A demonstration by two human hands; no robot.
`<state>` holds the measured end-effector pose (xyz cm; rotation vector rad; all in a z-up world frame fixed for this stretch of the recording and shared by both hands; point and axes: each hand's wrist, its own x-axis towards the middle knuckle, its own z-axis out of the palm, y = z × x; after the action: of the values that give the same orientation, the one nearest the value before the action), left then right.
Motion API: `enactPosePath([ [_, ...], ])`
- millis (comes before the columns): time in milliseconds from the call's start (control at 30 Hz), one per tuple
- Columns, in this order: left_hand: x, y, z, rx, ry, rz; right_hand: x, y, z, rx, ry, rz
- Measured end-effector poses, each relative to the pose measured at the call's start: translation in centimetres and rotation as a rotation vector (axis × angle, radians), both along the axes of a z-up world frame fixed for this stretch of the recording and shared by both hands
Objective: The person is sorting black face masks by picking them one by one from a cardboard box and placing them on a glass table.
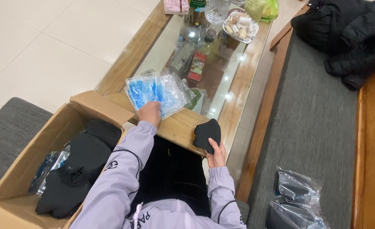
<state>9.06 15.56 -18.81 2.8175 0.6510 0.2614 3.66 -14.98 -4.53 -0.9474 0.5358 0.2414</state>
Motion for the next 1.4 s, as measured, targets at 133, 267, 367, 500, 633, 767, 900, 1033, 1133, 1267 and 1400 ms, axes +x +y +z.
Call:
enactPosePath([
  [133,-1.1,-0.2,6.2,-0.258,0.015,0.114,-0.2,0.1,0.4,-0.005,0.011,-0.005],
  [267,-2.0,-0.5,9.6,-0.323,0.022,0.125,-0.2,-0.1,-0.1,-0.01,0.001,-0.003],
  [367,-1.9,-0.6,9.6,-0.32,0.044,0.114,-0.1,-0.2,-0.5,-0.018,-0.007,-0.003],
  [500,-2.1,-1.0,10.7,-0.443,0.063,0.175,0.0,-0.5,-1.1,-0.031,0.004,0.009],
  [633,-2.4,-0.6,12.0,-0.53,-0.009,0.25,-0.1,-0.5,-0.9,-0.022,0.007,0.006],
  [767,-2.9,-0.9,13.4,-0.63,-0.351,0.353,-0.1,-0.5,-0.9,-0.033,0.0,0.011],
  [900,-2.9,-1.6,13.4,-0.533,-0.66,0.287,-0.1,-0.4,-0.9,-0.024,-0.008,0.007],
  [1033,-2.6,-2.5,10.9,-0.324,-0.756,0.157,-0.2,-0.4,-0.8,-0.015,-0.013,0.004],
  [1133,-3.2,-4.2,10.2,-0.232,-0.814,-0.022,-0.1,-0.4,-1.1,-0.01,-0.027,-0.007],
  [1267,-3.6,-6.3,5.3,-0.114,-0.672,-0.224,0.1,-0.6,-1.7,0.013,-0.024,-0.009],
  [1400,-4.3,-7.6,0.0,0.052,-0.355,-0.356,0.0,-0.8,-1.6,0.013,-0.012,0.004],
])
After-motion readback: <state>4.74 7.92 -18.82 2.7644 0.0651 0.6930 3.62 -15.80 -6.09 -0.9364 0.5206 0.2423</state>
